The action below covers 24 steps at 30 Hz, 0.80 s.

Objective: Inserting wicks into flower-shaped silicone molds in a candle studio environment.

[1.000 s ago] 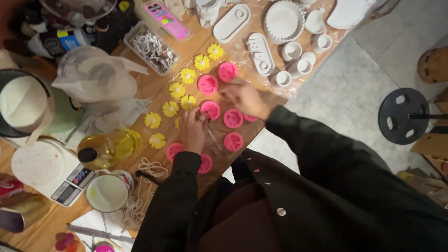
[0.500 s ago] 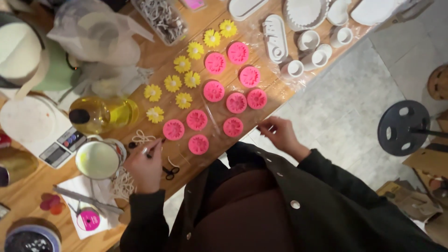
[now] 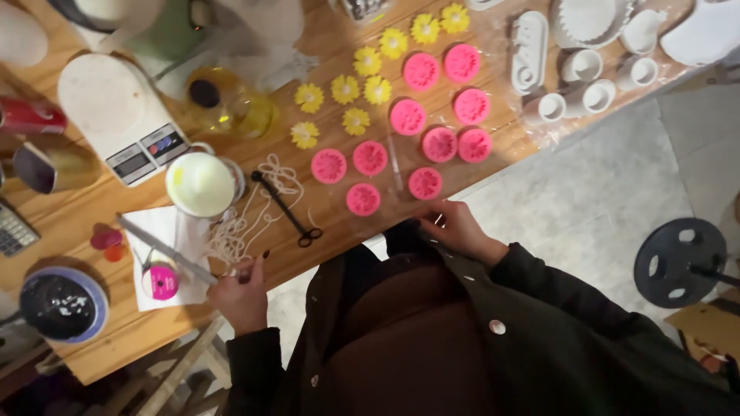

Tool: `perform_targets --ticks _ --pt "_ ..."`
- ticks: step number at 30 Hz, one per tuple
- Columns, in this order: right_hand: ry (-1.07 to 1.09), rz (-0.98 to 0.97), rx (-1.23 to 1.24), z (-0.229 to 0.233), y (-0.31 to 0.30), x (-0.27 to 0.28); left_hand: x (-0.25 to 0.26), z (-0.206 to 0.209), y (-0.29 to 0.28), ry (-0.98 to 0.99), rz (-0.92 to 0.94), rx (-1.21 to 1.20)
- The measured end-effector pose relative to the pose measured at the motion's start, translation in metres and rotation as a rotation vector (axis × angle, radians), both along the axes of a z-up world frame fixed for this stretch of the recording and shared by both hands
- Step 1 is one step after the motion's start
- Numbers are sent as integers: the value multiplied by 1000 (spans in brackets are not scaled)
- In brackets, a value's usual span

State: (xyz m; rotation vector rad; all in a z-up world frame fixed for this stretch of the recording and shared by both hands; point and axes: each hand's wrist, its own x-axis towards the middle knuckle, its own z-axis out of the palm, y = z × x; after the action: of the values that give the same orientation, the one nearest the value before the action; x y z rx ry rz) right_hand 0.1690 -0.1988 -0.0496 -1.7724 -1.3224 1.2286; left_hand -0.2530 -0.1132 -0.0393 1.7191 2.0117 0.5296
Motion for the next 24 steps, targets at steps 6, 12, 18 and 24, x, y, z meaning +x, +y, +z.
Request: perform_targets --ticks 6,12,18,24 --pt "-100 66 105 -9 17 -56 -33 -10 3 -190 -75 -35" --pt "-315 170 77 -50 73 -151 -72 -24 6 -137 -314 -68" --pt "-632 137 -163 -67 125 -204 -103 -14 21 -303 -479 116" --pt "-596 79 -228 -94 128 -217 -127 -29 22 -354 -522 29"
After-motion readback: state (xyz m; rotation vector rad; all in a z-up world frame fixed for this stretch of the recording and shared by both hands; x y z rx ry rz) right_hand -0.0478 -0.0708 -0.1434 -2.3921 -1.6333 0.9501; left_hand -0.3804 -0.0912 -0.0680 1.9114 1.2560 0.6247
